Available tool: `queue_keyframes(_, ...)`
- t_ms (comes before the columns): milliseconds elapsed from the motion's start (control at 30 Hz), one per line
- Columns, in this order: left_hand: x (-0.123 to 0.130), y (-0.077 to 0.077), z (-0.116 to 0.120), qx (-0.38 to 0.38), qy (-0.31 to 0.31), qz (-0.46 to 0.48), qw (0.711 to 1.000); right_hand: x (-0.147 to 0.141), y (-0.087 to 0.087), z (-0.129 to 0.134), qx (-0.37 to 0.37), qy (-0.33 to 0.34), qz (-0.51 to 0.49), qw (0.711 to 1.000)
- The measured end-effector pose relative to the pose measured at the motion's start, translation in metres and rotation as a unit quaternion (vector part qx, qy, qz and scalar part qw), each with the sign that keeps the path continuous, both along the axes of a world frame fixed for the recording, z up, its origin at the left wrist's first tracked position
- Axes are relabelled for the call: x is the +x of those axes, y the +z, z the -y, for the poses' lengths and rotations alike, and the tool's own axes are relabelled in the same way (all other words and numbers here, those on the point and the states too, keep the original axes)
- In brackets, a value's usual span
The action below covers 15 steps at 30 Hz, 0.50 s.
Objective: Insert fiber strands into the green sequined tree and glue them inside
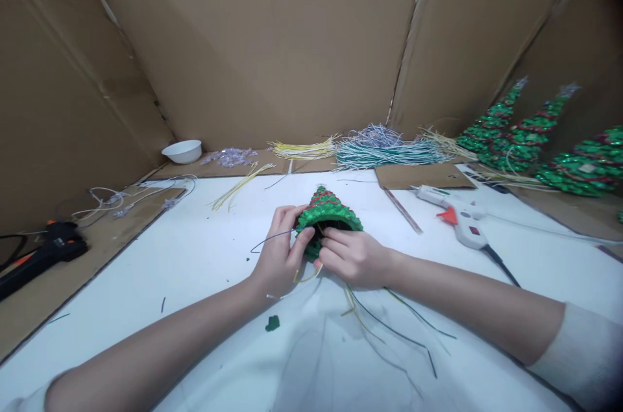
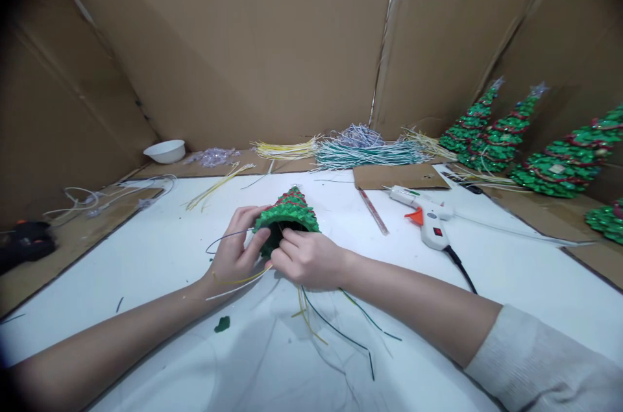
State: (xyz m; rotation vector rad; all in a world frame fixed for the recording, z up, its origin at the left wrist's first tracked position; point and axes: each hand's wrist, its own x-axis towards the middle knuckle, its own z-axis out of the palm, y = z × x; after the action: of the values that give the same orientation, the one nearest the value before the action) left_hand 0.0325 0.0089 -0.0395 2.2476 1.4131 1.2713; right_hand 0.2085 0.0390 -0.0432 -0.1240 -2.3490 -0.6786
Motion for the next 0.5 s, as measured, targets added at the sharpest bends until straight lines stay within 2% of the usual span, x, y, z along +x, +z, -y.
queue_keyframes(233,0.000,0.001,-0.004,-0.034,0.007,0.048,0.998,0.002,0.003,-0.002,0.007,-0.034,0.020,0.999)
queue_keyframes(500,0.001,-0.003,-0.006,-0.032,0.012,0.066,0.997,-0.003,0.014,0.014,0.036,-0.167,0.015,0.985)
